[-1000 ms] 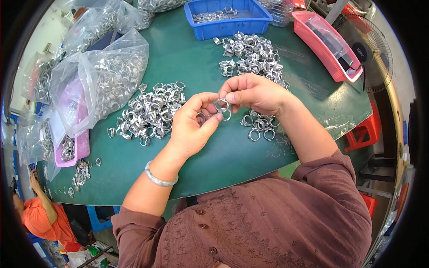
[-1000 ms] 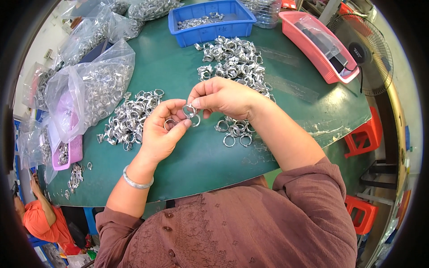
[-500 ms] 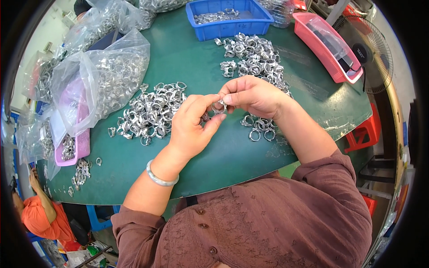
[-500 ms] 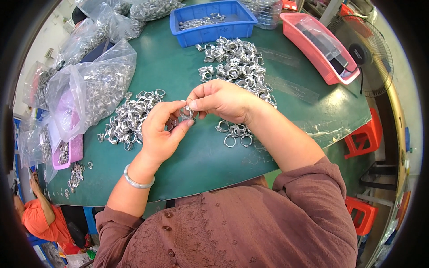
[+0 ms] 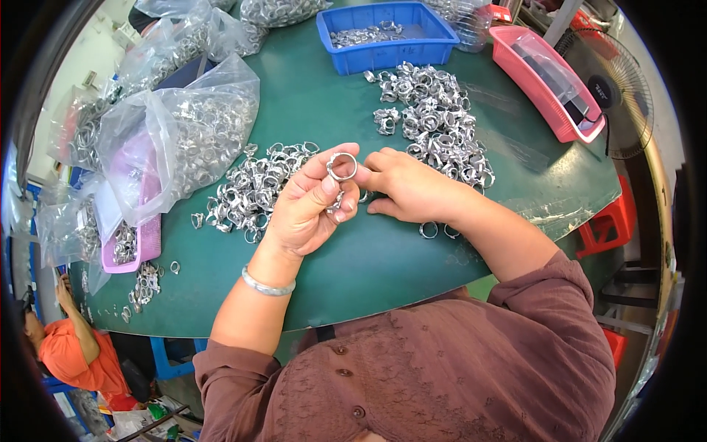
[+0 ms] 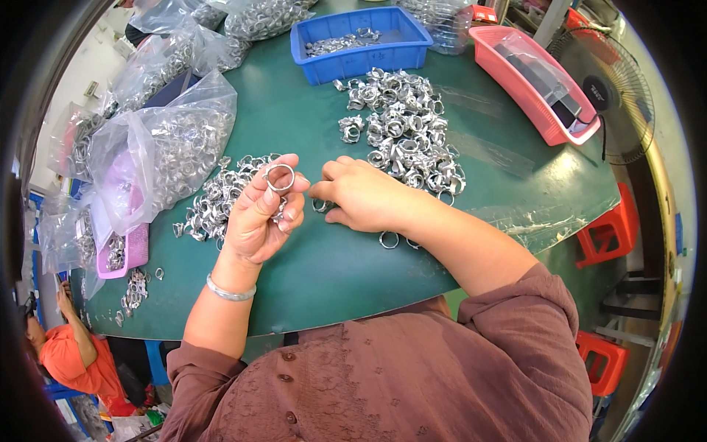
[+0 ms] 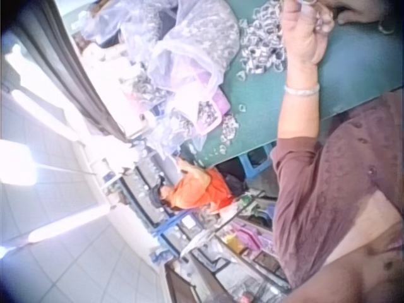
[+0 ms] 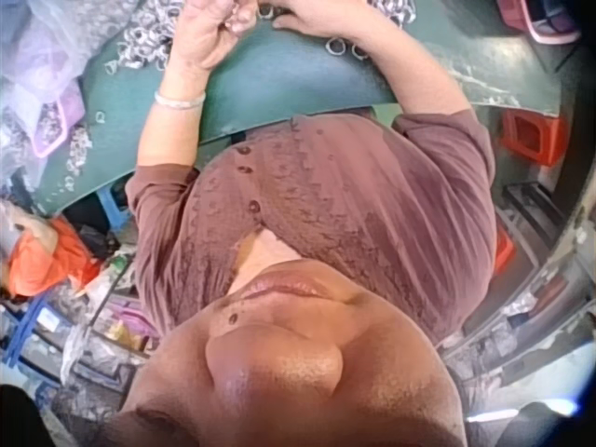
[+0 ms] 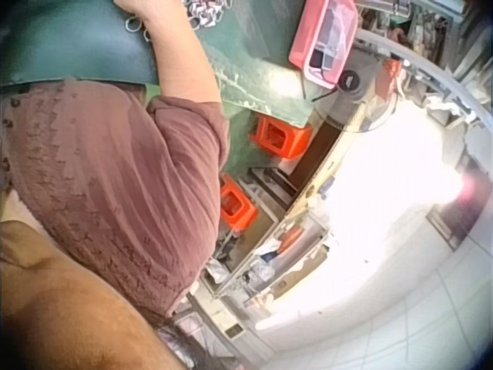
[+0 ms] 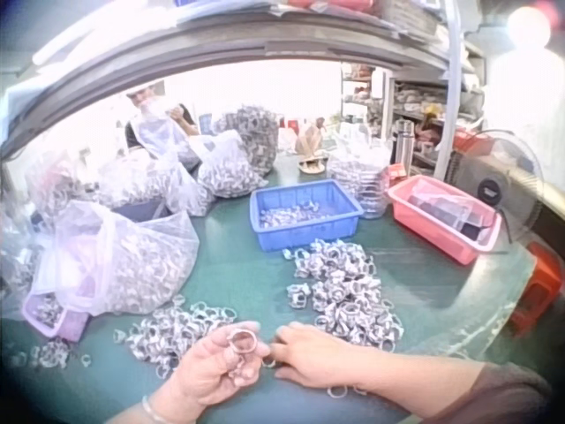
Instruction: The person sorts through a large pile of silver-colored keychains on a green table by hand, picking up individual keychains, turning them over, and placing them back onto the pile.
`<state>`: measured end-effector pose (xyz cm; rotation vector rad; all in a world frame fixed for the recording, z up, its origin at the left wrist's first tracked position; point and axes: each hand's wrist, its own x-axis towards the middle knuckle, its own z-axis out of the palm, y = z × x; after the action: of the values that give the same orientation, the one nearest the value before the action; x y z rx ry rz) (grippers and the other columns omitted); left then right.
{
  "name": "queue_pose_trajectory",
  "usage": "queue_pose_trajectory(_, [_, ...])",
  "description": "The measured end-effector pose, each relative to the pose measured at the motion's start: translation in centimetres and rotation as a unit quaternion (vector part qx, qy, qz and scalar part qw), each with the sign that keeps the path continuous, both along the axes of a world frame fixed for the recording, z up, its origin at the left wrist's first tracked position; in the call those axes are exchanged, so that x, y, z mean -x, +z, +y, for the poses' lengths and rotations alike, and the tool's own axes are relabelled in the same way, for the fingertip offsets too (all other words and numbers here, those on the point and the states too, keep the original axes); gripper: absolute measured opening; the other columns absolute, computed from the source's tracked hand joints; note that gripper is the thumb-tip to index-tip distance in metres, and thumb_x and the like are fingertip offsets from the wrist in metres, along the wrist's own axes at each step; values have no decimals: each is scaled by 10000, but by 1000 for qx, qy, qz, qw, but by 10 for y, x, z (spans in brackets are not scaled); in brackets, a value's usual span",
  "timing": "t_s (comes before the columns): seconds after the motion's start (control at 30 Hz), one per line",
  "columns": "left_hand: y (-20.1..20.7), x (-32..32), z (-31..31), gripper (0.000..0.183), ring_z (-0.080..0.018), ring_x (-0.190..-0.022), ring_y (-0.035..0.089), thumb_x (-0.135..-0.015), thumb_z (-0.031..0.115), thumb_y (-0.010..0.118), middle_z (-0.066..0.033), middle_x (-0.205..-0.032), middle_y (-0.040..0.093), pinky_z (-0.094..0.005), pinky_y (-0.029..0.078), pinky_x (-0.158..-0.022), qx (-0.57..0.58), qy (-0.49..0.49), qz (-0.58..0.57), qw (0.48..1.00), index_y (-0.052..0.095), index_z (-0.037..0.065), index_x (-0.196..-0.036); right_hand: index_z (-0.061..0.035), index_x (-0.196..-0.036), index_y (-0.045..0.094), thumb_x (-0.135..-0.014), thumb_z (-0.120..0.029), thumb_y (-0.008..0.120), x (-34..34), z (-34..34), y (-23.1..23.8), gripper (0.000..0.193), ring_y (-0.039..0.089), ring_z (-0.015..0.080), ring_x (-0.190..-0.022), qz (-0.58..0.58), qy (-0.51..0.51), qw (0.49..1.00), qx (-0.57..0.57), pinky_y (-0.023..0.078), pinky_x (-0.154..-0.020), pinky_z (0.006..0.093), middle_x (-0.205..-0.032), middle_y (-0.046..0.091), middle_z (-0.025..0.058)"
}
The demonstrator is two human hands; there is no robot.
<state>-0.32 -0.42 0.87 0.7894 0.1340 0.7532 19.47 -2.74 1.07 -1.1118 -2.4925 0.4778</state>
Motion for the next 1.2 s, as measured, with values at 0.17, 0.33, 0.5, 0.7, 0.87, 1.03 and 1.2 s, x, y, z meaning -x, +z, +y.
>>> queue_pose_trajectory(0.17, [1, -1, 1, 409, -102, -752, 525, -898, 126, 521, -85, -1080, 563, -198, 408, -601, 10, -24, -13, 1000, 416, 28, -1281, -39, -989, 561, -691, -125, 680, -3, 3, -7, 333, 491, 308, -869, 6, -7, 1000, -7, 406, -775, 406, -903, 507, 118])
queue_pose_trajectory(0.33, [0, 1, 2, 405, -102, -747, 522, -903, 136, 512, -103, -1102, 563, -198, 408, -605, 19, -21, -7, 1000, 409, 28, -1279, -27, -923, 606, -709, -107, 656, -4, 2, 5, 233, 536, 315, -889, 17, -40, 998, 44, 431, -789, 390, -896, 559, 140])
queue_pose_trajectory(0.5, [2, 2, 2, 392, -126, -756, 532, -888, 153, 516, -122, -1107, 558, -219, 431, -618, 52, -10, 7, 999, 432, 23, -1248, 0, -930, 587, -741, -87, 639, -11, 5, 11, 215, 589, 259, -757, 149, -84, 970, 171, 469, -683, 340, -809, 595, 132])
queue_pose_trajectory(0.7, [8, 3, 3, 375, -176, -799, 565, -815, 123, 503, -137, -1111, 552, -251, 463, -629, 67, 56, 33, 996, 473, 27, -1177, 7, -993, 558, -768, -49, 640, -10, 6, 14, 246, 541, 108, -721, 335, -97, 924, 155, 464, -670, 258, -775, 578, 48])
queue_pose_trajectory(0.87, [7, -8, -4, 342, -80, -711, 540, -831, 128, 617, -13, -871, 573, -208, 430, -554, 27, 129, 235, 963, 501, 42, -1141, 7, -999, 557, -763, -46, 643, -9, 2, 18, 257, 557, 116, -748, 342, -78, 928, 129, 469, -681, 258, -821, 590, 48])
queue_pose_trajectory(1.03, [6, -13, -12, 345, -52, -721, 497, -804, 81, 646, 7, -853, 553, -199, 416, -591, -99, 174, 266, 943, 530, 37, -1126, -5, -1088, 504, -768, -32, 628, -5, 0, 17, 344, 565, 126, -766, 346, -44, 929, 123, 464, -674, 266, -855, 592, 58])
queue_pose_trajectory(1.2, [6, -14, -13, 264, -60, -790, 501, -812, 69, 632, 16, -849, 560, -203, 419, -717, -188, 213, 300, 911, 574, 23, -1066, -15, -1152, 450, -769, -17, 617, -5, 1, 14, 417, 565, 132, -777, 373, -28, 920, 118, 458, -670, 270, -871, 589, 64])
